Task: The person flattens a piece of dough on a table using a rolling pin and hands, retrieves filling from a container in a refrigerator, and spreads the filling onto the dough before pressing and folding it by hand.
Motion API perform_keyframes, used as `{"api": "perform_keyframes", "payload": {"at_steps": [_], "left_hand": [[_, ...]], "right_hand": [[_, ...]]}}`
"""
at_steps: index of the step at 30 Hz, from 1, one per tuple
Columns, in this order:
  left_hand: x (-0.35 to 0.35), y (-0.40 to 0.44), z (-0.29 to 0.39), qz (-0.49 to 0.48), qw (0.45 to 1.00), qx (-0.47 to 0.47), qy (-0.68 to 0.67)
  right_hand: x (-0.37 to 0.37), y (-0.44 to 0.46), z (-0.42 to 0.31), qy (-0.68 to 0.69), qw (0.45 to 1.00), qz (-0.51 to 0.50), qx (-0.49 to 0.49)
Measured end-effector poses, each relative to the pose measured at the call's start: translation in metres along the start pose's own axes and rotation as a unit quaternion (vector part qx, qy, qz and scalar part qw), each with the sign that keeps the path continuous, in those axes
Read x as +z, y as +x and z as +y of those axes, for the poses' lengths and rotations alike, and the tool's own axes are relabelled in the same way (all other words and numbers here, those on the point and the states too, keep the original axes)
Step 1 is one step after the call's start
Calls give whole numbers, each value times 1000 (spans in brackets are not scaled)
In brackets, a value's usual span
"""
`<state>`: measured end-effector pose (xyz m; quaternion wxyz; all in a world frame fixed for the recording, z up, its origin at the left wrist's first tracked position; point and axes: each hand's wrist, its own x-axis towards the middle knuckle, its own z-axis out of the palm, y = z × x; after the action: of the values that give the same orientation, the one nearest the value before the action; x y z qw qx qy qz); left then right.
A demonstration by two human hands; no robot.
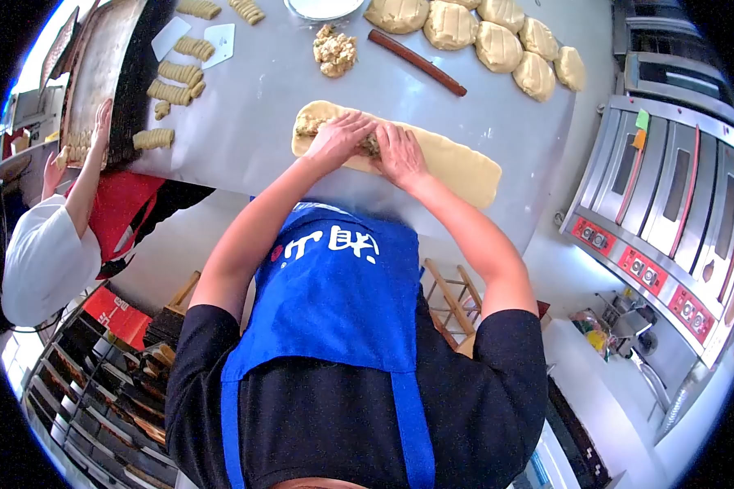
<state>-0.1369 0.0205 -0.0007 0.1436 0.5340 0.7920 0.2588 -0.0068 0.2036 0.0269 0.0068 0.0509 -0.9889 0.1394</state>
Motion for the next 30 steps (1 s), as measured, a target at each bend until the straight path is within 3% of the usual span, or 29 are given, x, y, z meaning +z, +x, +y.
{"api": "perform_keyframes", "payload": {"at_steps": [1, 4, 8, 10, 13, 15, 20, 22, 23, 25, 27, 30], "left_hand": [[9, 0, -3, -1, 1000, 4, -3], [22, -8, -10, 48, 994, 51, 78], [17, -6, -3, 15, 993, 43, 104], [9, -2, 14, 19, 991, 25, 132], [6, 2, 26, 24, 988, 16, 149], [31, 4, 16, 17, 990, 99, 99], [35, 8, 21, 15, 992, 78, 95], [36, 11, 31, -58, 982, 28, 176], [34, 11, 37, -55, 983, 25, 174], [20, 3, 57, -2, 980, 20, 197], [28, -8, 55, -56, 979, 4, 198], [22, -1, 49, -31, 987, -3, 155]], "right_hand": [[8, -10, 5, -17, 997, 67, -22], [36, -31, 11, -137, 990, 32, 3], [34, -32, 14, -140, 990, 23, 8], [15, -28, 12, 21, 995, 64, 67], [2, -36, 15, -9, 995, 91, 40], [22, -47, 23, -24, 997, 60, 45], [32, -54, 39, -63, 996, 48, 43], [11, -55, 35, 27, 994, -23, 105], [6, -56, 32, 24, 994, -26, 102], [9, -66, 25, 4, 997, 70, 44], [22, -83, 22, -2, 999, 23, 37], [17, -80, 22, -56, 997, 46, 5]]}}
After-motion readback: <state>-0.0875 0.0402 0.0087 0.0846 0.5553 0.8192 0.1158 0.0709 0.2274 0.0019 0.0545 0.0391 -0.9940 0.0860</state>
